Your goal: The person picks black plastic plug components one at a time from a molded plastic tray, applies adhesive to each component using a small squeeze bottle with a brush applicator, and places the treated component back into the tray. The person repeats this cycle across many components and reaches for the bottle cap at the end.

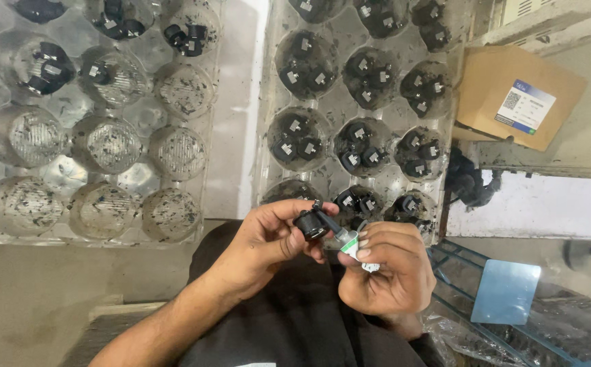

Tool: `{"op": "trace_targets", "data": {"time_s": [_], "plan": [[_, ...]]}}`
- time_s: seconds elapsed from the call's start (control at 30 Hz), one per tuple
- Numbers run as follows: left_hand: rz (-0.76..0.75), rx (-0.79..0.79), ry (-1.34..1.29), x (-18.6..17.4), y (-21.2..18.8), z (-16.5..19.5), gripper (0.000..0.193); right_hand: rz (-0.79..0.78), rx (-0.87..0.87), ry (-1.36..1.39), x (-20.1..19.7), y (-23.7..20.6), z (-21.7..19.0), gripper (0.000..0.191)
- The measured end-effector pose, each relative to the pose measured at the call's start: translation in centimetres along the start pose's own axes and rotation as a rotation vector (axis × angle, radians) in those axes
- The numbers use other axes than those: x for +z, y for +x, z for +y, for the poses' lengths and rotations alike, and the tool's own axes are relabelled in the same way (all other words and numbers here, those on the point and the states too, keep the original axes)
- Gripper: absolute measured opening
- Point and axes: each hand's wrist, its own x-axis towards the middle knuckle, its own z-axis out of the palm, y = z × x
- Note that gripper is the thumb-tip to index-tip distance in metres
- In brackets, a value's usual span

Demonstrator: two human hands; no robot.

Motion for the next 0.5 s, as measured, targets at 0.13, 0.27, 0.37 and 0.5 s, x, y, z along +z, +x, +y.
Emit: {"op": "trace_targets", "data": {"time_s": [0.13,0.27,0.37,0.5], "plan": [[-0.030,-0.032,0.021,-0.1,0.4,-0.1,0.051,-0.058,0.015,0.016,-0.9,0.6,0.2,0.024],[-0.101,-0.069,-0.090,0.2,1.3,-0.7,0.061,-0.050,0.026,0.017,-1.7,1.0,0.7,0.023],[-0.095,-0.072,-0.149,0.8,2.7,-1.4,0.057,-0.052,0.099,-0.019,-2.6,0.9,1.4,0.019],[0.159,0.051,0.087,1.6,6.3,-2.2,0.046,0.088,0.180,0.018,-4.7,0.4,3.3,0.019]]}}
